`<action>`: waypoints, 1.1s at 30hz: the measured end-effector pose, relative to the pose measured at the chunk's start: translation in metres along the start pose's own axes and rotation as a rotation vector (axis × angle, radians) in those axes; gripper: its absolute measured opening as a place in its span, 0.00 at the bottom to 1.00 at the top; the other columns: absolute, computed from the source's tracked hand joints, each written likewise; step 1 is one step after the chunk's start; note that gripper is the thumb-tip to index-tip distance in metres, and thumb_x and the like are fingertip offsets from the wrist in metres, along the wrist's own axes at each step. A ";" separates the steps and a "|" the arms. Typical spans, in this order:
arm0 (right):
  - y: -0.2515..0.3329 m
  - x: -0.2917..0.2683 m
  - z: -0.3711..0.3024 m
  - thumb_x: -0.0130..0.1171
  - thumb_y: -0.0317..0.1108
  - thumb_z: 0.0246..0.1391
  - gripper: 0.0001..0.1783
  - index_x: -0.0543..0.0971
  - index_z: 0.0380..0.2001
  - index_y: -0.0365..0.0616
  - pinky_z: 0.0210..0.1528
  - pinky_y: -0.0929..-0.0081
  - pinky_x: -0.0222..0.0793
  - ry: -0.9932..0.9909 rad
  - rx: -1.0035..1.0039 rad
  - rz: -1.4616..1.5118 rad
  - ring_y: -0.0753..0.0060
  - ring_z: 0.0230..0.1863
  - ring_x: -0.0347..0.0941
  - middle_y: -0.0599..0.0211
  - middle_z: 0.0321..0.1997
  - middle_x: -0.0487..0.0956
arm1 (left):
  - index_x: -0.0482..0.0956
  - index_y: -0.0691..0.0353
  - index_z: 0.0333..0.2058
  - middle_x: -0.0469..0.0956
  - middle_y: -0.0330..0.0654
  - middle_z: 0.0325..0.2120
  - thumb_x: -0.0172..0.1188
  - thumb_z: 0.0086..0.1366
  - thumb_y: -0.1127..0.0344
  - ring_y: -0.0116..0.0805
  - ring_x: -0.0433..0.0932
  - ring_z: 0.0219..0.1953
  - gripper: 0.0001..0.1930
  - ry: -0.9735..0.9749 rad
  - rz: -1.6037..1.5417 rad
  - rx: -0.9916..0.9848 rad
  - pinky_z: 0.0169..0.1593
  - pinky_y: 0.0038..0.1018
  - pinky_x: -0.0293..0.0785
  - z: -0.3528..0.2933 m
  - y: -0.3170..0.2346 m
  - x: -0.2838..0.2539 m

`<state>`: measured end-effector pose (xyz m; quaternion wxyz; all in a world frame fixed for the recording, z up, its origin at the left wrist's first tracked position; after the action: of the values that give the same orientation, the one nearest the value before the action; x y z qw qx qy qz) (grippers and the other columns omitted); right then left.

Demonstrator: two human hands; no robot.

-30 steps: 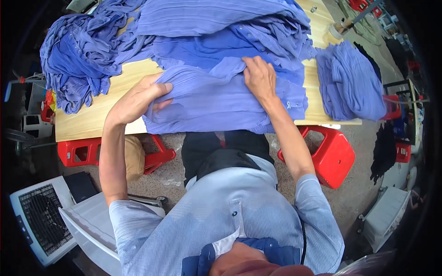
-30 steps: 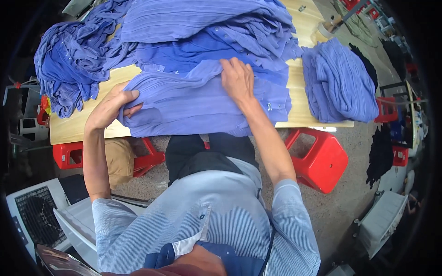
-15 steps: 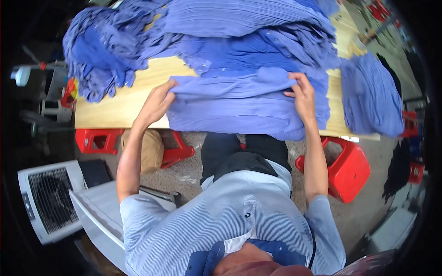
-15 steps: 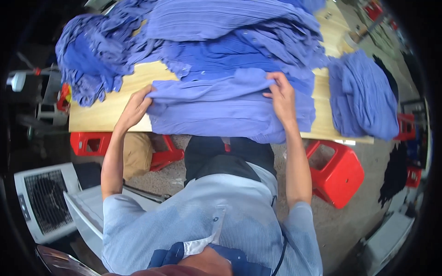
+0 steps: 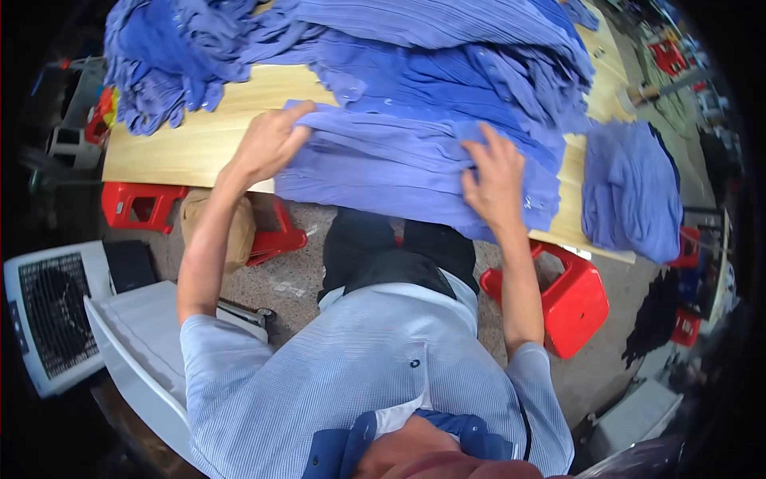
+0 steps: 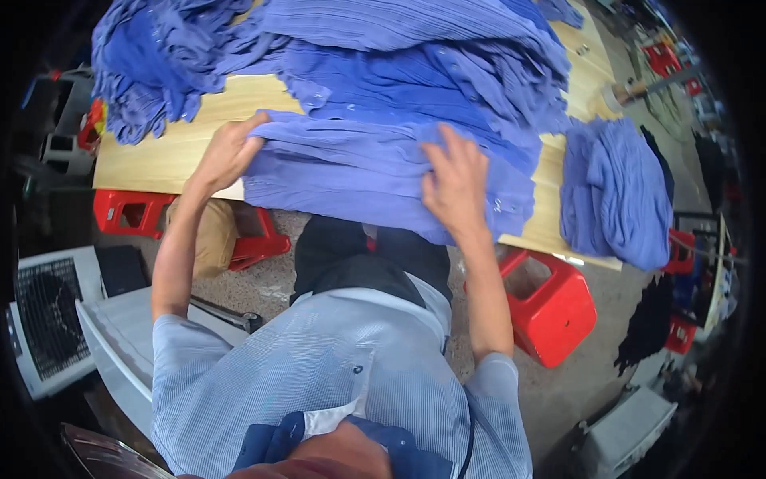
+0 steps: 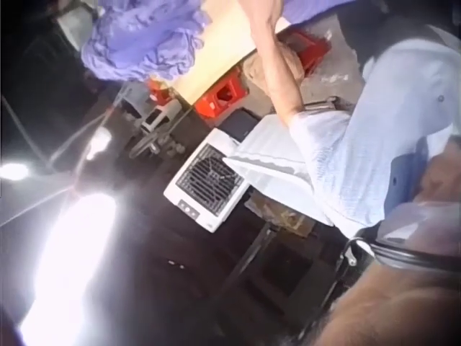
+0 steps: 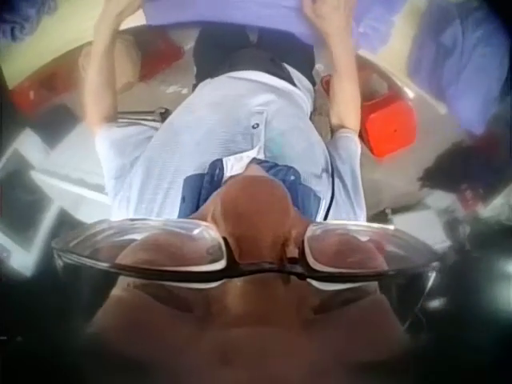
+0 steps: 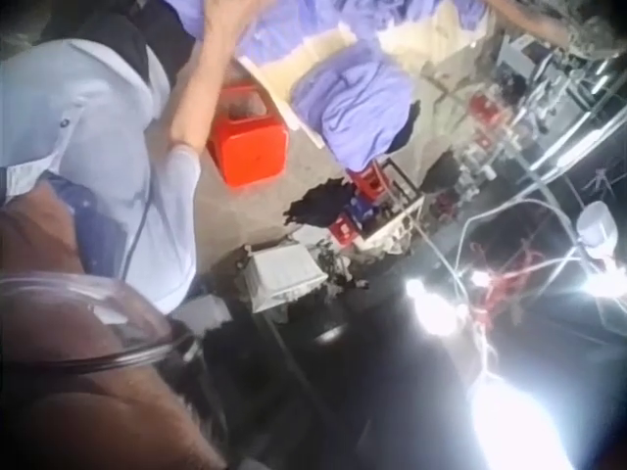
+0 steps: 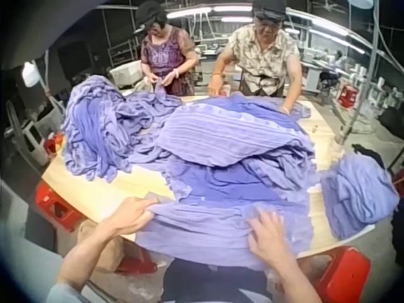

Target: Inspect and fold blue pleated garments with metal snaps on a work table.

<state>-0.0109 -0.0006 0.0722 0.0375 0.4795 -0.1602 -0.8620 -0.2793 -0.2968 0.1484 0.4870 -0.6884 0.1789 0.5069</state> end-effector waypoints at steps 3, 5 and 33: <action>-0.010 0.017 -0.001 0.70 0.26 0.49 0.21 0.89 0.49 0.48 0.62 0.47 0.68 -0.055 -0.014 -0.099 0.50 0.63 0.77 0.53 0.68 0.81 | 0.80 0.65 0.48 0.79 0.59 0.34 0.47 0.75 0.58 0.65 0.80 0.37 0.18 -0.024 -0.080 0.124 0.45 0.46 0.75 0.007 -0.017 -0.013; -0.011 0.019 0.001 0.72 0.27 0.53 0.15 0.91 0.45 0.49 0.60 0.51 0.69 -0.143 -0.021 -0.173 0.54 0.60 0.79 0.61 0.62 0.85 | 0.80 0.66 0.47 0.80 0.59 0.35 0.47 0.76 0.58 0.65 0.80 0.37 0.18 -0.026 -0.082 0.135 0.45 0.46 0.75 0.007 -0.019 -0.023; -0.064 -0.016 -0.074 0.64 0.15 0.53 0.09 0.84 0.38 0.33 0.55 0.56 0.83 -0.167 0.127 0.079 0.44 0.49 0.87 0.45 0.50 0.88 | 0.85 0.63 0.43 0.80 0.37 0.33 0.77 0.66 0.59 0.28 0.75 0.39 0.16 0.136 -0.343 -0.068 0.45 0.30 0.73 0.010 0.123 0.048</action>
<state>0.0655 0.0454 0.0287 0.0277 0.4004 -0.2360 -0.8850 -0.3556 -0.3335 0.0464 0.5297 -0.7575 0.0743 0.3744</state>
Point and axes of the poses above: each hand's wrist, its own z-axis towards the middle knuckle, its own x-axis out of the palm, y = z × x, the point moved 2 cm from there along z, towards the middle knuckle
